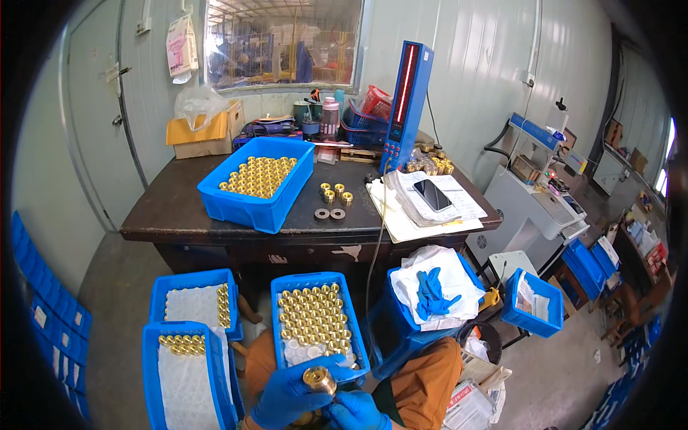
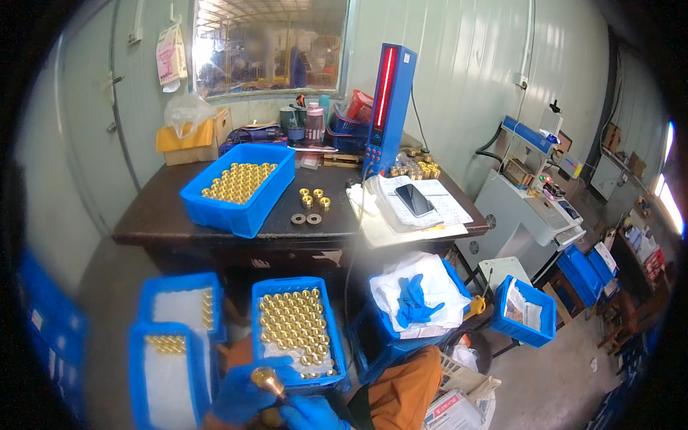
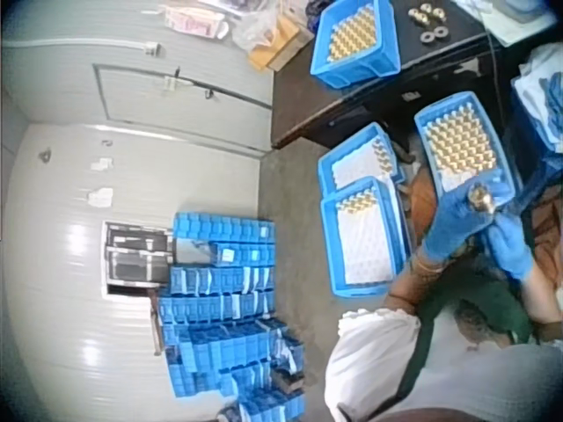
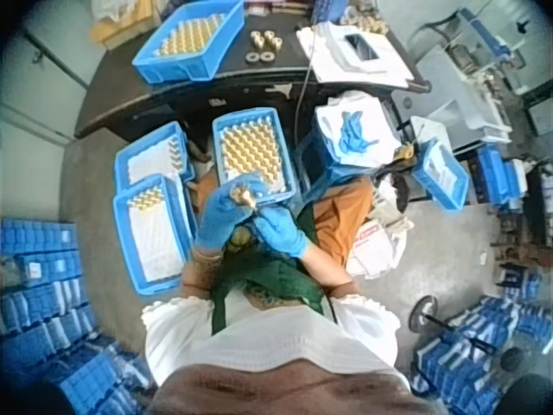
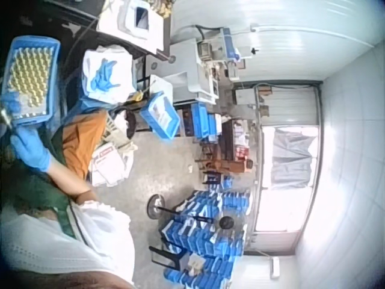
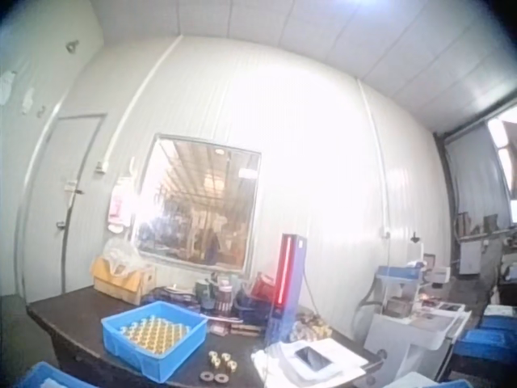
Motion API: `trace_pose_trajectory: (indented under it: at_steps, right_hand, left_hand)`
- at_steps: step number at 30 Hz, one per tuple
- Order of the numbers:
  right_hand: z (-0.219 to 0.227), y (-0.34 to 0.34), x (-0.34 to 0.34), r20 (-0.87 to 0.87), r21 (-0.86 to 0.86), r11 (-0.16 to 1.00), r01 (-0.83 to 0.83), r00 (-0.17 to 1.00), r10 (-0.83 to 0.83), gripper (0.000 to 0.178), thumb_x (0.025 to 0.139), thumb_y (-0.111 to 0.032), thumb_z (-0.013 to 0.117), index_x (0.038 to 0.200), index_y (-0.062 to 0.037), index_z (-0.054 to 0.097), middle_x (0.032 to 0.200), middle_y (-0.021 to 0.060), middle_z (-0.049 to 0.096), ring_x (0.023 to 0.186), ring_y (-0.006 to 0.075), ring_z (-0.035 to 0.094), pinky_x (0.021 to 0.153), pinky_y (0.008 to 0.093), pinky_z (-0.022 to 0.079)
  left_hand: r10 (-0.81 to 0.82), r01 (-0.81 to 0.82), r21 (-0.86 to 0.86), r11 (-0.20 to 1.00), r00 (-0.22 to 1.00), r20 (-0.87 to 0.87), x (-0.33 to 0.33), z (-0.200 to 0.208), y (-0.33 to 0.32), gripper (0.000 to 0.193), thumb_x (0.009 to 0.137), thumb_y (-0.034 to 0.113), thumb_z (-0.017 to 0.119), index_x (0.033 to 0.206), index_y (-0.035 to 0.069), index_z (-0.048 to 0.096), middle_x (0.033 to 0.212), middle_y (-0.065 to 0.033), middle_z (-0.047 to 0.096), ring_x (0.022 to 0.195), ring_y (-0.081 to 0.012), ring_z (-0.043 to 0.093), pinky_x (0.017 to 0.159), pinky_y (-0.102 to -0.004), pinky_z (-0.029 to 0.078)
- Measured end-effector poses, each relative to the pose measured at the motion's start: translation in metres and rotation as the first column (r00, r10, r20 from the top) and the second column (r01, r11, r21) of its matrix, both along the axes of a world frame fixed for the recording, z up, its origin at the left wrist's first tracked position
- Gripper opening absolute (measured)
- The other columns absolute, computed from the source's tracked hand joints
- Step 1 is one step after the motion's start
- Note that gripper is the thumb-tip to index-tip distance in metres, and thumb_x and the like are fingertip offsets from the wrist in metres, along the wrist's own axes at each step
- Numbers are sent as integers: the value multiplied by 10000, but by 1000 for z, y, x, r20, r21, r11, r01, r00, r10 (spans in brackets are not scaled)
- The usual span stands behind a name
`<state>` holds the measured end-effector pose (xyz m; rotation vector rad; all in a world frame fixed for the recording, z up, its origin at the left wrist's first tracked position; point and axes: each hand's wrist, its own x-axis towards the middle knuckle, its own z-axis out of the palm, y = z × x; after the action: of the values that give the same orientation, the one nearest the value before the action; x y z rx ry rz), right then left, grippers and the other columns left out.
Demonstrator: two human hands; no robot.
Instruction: Inspecting and measuring small brass metal components using a digital gauge at an inspection station.
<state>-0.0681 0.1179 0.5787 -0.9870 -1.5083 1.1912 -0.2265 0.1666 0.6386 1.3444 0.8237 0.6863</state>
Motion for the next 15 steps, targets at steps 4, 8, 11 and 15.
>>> trace_pose_trajectory:
  at_steps: [4, 8, 11, 15]
  right_hand:
    - [-7, 6, -11, 158, 496, 821, 283, 900, -406, 56, 782, -79, 549, 803, -31, 569, 662, 125, 560, 562, 290, 552, 511, 369, 414]
    - [-13, 0, -20, 177, 561, 812, 160, 935, -307, 146, 761, -79, 555, 894, -38, 598, 647, 127, 540, 525, 294, 514, 516, 380, 402]
    - [-21, -4, -24, 100, 575, 774, 264, 917, -387, 178, 772, -96, 557, 939, -54, 602, 656, 113, 551, 527, 295, 515, 526, 378, 411]
    - [-24, -4, -26, 37, 573, 759, 310, 915, -402, 222, 779, -106, 561, 991, -50, 596, 715, 119, 585, 584, 308, 546, 575, 380, 438]
  left_hand:
    - [144, -160, 50, 986, 962, 234, 12, 3, -4, 569, 785, 268, 665, 1214, -29, 437, 1042, -101, 558, 954, -176, 531, 836, -284, 438]
    - [160, -193, 57, 980, 919, 361, 20, -11, -17, 414, 789, 153, 637, 1127, -39, 495, 1021, -83, 561, 916, -168, 542, 834, -275, 437]
    - [148, -120, -90, 989, 876, 458, 21, -31, -21, 442, 780, 165, 649, 1136, -41, 487, 1023, -83, 559, 914, -166, 542, 833, -276, 437]
    - [161, 86, -335, 938, 748, 643, 24, -43, -21, 500, 764, 189, 675, 1156, -46, 473, 1026, -83, 555, 910, -161, 544, 832, -279, 438]
